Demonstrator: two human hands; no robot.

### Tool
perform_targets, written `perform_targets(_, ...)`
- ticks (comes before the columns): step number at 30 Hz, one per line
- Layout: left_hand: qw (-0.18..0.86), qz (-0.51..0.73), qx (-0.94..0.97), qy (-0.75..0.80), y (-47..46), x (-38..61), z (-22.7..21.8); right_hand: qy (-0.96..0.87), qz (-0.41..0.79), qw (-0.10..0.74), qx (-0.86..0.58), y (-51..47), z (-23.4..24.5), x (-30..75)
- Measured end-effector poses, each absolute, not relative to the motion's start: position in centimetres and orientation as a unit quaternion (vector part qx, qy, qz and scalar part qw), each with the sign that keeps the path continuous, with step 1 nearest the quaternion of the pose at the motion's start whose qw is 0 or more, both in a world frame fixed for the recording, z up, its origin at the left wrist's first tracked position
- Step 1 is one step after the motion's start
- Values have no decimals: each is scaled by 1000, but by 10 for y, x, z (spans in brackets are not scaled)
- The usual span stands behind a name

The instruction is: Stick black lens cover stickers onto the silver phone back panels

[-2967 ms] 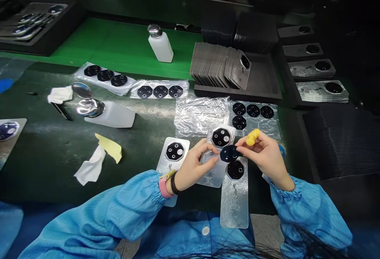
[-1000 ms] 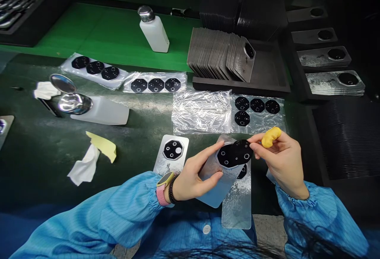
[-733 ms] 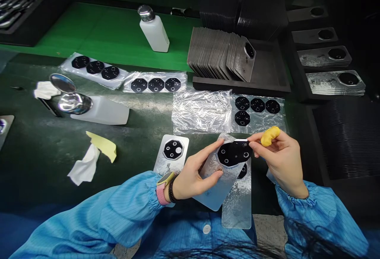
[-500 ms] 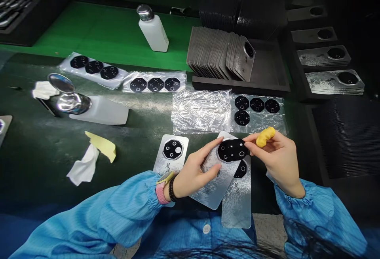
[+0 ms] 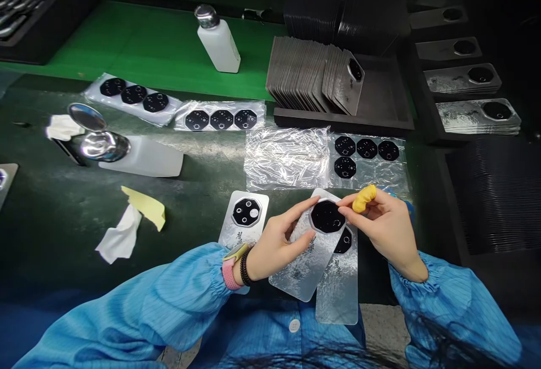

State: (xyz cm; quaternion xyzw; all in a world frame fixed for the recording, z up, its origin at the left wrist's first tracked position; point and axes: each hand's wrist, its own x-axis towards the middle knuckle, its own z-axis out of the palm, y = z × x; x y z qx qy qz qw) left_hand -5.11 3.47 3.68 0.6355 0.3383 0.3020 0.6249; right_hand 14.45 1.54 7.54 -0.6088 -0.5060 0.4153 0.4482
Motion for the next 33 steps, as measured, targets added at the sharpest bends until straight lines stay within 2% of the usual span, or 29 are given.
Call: perform_targets(33,615,284,648,348,33,-53,38,-531,404,428,-610,13,76,144)
